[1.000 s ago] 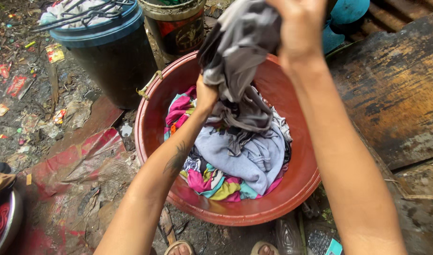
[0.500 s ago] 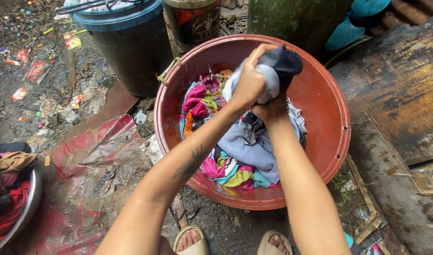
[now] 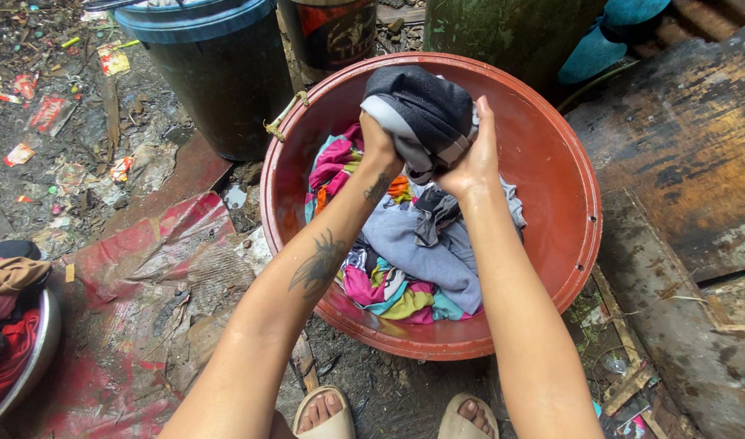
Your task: The person washes clothes by hand in a large red tub, scrubbing individual items and moving them between containers in a cluttered outdoor area.
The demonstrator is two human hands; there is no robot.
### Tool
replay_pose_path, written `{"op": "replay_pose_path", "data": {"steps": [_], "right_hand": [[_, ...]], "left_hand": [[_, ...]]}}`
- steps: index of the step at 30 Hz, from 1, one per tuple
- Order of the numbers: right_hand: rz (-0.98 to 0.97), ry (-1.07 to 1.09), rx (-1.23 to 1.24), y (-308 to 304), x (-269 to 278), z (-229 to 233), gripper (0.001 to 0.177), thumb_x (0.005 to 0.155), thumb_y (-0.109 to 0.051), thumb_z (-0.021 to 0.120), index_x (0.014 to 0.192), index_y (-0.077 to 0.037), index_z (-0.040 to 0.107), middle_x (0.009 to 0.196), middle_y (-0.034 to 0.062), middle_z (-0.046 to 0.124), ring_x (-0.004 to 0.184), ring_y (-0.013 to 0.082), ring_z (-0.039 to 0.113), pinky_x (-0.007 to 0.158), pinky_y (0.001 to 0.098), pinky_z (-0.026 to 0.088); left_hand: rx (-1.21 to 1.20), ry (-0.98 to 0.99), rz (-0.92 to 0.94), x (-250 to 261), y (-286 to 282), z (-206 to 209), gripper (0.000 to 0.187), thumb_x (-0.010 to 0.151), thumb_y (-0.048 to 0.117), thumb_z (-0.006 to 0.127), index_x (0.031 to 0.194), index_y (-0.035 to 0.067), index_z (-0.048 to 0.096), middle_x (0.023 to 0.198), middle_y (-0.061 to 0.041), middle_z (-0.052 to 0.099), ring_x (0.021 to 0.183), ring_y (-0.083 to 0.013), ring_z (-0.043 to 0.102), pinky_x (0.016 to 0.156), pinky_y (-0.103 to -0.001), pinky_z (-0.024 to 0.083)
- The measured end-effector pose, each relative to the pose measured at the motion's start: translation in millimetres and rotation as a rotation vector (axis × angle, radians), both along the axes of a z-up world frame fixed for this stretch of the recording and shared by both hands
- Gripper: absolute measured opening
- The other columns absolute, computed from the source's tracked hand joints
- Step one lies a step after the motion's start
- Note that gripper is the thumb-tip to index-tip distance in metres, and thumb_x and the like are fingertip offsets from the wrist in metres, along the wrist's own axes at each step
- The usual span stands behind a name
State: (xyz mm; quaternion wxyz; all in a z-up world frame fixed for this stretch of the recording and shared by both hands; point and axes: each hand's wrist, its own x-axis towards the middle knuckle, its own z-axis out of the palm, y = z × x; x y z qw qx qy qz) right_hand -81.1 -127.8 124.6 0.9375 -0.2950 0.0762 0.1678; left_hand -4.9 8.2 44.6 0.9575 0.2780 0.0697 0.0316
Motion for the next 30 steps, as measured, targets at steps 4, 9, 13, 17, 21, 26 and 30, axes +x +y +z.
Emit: {"op": "replay_pose_path", "data": {"steps": [4, 9, 13, 17, 21, 26, 30], "right_hand": [[-0.09, 0.007, -0.077, -0.7, -4.1, -2.7, 0.056, 0.086, -0.057, 0.062, 0.119, -0.013, 0.071, 0.122, 0.0082, 0.075, 0.112, 0.0282, 0.071, 0.101, 0.0507, 0.056], [-0.452, -0.017, -0.18, -3.9, 21.3, -17.9, 0.033, 0.083, -0.027, 0.075, 0.107, -0.004, 0.07, 0.104, 0.0123, 0.076, 0.091, 0.0279, 0.076, 0.083, 0.0461, 0.066], [-0.625, 0.001, -0.288, -9.9, 35.4, -13.5, 0.026, 0.08, -0.025, 0.071, 0.094, -0.003, 0.071, 0.09, 0.0109, 0.075, 0.075, 0.0249, 0.075, 0.07, 0.0415, 0.066], [-0.617, 0.105, -0.239, -21.0, 48.1, -8.6, 0.023, 0.079, -0.027, 0.07, 0.089, -0.006, 0.069, 0.088, 0.0089, 0.074, 0.075, 0.0248, 0.074, 0.071, 0.0423, 0.065], [-0.585, -0.044, -0.26, -51.1, 60.0, 1.0, 0.027, 0.08, -0.03, 0.065, 0.092, -0.007, 0.07, 0.091, 0.009, 0.074, 0.081, 0.0248, 0.075, 0.077, 0.0428, 0.064], [-0.564, -0.158, -0.217, -56.4, 56.6, 6.6, 0.027, 0.084, -0.03, 0.068, 0.103, -0.011, 0.07, 0.097, 0.0065, 0.073, 0.087, 0.0232, 0.073, 0.081, 0.0408, 0.06], [-0.665, -0.118, -0.229, -38.3, 50.7, 19.1, 0.024, 0.081, -0.026, 0.074, 0.098, -0.009, 0.068, 0.091, 0.0058, 0.073, 0.081, 0.0217, 0.073, 0.076, 0.0408, 0.062]], "left_hand": [[0.229, -0.27, 0.259, -18.7, -11.4, -0.1, 0.037, 0.102, 0.021, 0.044, 0.135, 0.013, 0.058, 0.124, -0.007, 0.065, 0.111, -0.0192, 0.064, 0.103, -0.036, 0.05], [-0.025, 0.187, 0.135, -5.0, -31.0, -30.9, 0.037, 0.103, 0.03, 0.045, 0.126, 0.004, 0.061, 0.116, -0.014, 0.068, 0.098, -0.0284, 0.069, 0.087, -0.048, 0.055], [-0.163, 0.262, -0.147, 7.7, -34.6, -44.9, 0.043, 0.102, 0.036, 0.046, 0.128, 0.005, 0.059, 0.126, -0.016, 0.066, 0.106, -0.0315, 0.068, 0.088, -0.053, 0.057], [0.091, 0.271, -0.339, 12.2, -24.2, -31.1, 0.049, 0.102, 0.036, 0.04, 0.139, 0.006, 0.053, 0.138, -0.016, 0.062, 0.115, -0.0296, 0.065, 0.098, -0.055, 0.053], [0.576, -0.112, -0.651, -23.5, 26.8, 17.4, 0.065, 0.102, 0.031, 0.057, 0.161, 0.024, 0.028, 0.154, 0.001, 0.043, 0.135, -0.0185, 0.046, 0.102, -0.073, 0.04], [0.366, -0.456, -0.882, -60.4, 46.0, 73.5, 0.094, 0.095, 0.026, 0.073, 0.155, 0.044, 0.003, 0.147, -0.009, 0.049, 0.131, -0.0312, 0.051, 0.108, -0.078, 0.044], [0.205, -0.145, -0.618, -65.6, 8.9, 72.5, 0.078, 0.092, 0.062, 0.059, 0.154, 0.026, 0.03, 0.137, -0.003, 0.057, 0.121, -0.0293, 0.064, 0.09, -0.074, 0.057]]}}
